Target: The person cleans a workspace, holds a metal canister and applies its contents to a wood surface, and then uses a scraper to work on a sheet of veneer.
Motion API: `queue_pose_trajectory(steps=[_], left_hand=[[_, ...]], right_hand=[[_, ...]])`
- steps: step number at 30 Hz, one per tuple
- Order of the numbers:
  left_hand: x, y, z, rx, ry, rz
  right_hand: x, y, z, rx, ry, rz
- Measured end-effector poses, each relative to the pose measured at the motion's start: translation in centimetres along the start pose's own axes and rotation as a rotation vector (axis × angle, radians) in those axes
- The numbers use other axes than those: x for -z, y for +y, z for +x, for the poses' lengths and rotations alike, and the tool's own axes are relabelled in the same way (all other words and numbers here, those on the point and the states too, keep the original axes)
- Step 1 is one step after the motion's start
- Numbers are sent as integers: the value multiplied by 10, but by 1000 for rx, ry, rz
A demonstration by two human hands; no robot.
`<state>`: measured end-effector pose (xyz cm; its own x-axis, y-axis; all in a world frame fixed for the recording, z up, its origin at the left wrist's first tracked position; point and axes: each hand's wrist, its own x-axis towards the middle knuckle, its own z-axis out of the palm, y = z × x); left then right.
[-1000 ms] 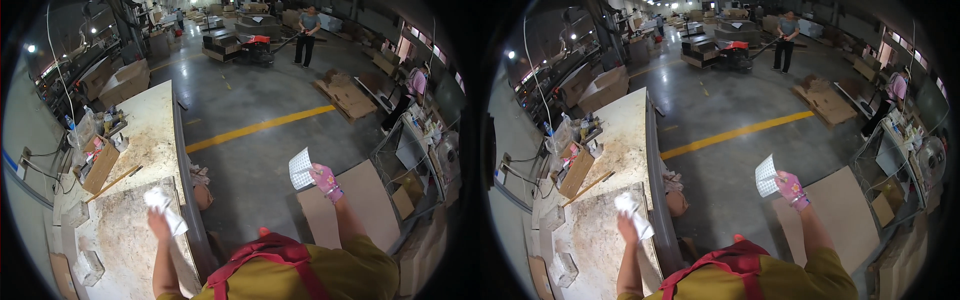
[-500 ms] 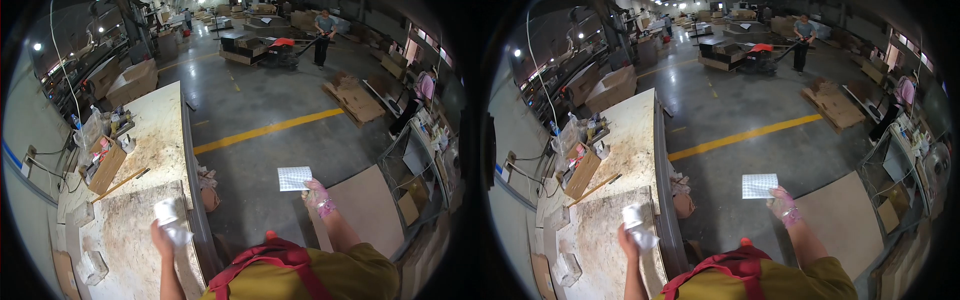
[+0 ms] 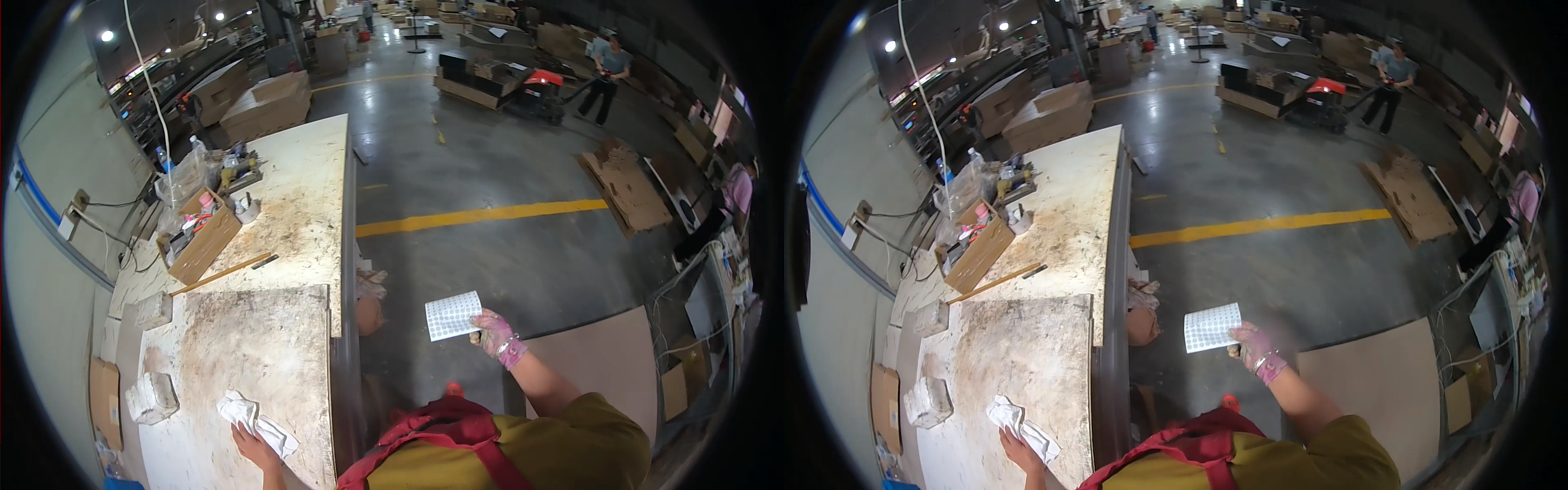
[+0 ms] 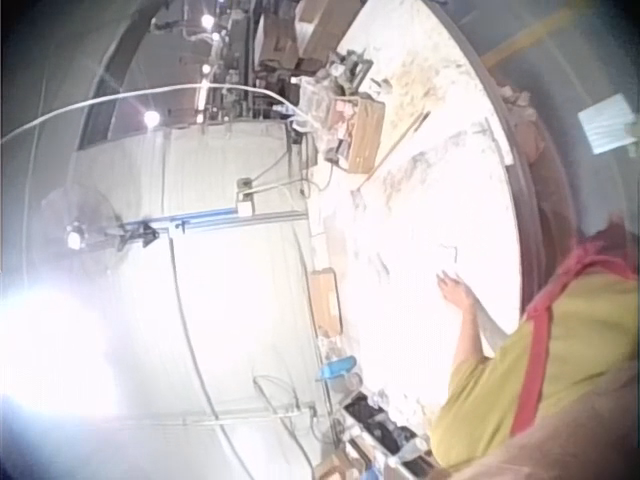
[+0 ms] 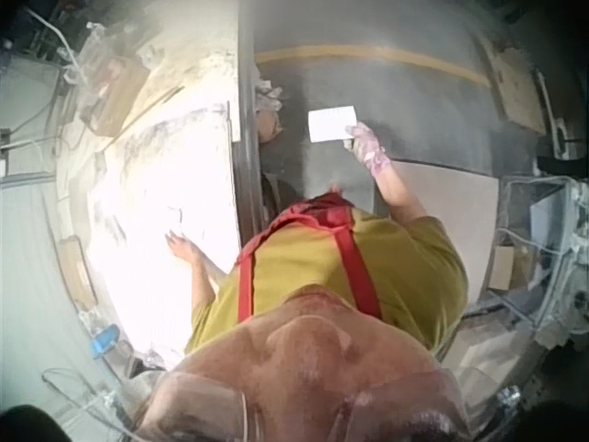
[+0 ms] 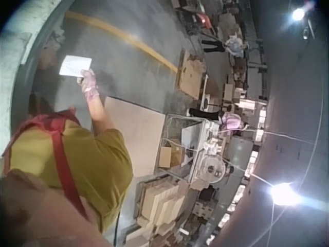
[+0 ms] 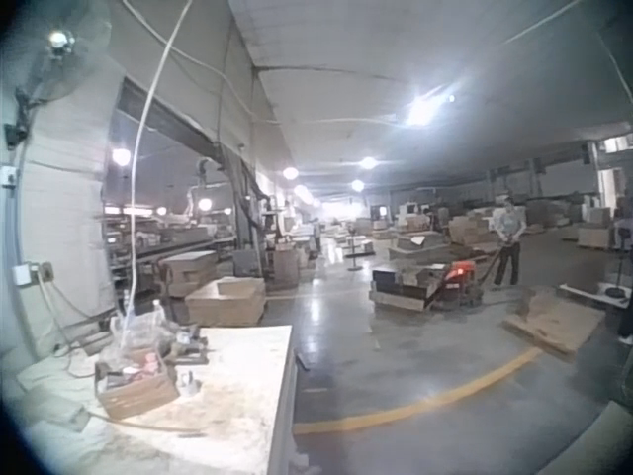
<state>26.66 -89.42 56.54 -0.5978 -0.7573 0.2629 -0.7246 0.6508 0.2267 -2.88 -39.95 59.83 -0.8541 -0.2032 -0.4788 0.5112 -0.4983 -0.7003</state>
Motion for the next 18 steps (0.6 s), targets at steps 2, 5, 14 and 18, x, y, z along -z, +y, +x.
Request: queue_pose_trajectory(steps=[2, 5, 14, 18], left_hand=[[4, 5, 1, 36, -36, 10], [8, 18, 3, -2, -28, -37], [-3, 8, 4, -16, 21, -16], [-8, -44, -24, -79, 96, 68]], right_hand=[[-8, 8, 5, -50, -34, -42], [-15, 20, 8, -132, -95, -104], [9, 51, -14, -467, -440, -290], [43, 55, 6, -514, -712, -917]])
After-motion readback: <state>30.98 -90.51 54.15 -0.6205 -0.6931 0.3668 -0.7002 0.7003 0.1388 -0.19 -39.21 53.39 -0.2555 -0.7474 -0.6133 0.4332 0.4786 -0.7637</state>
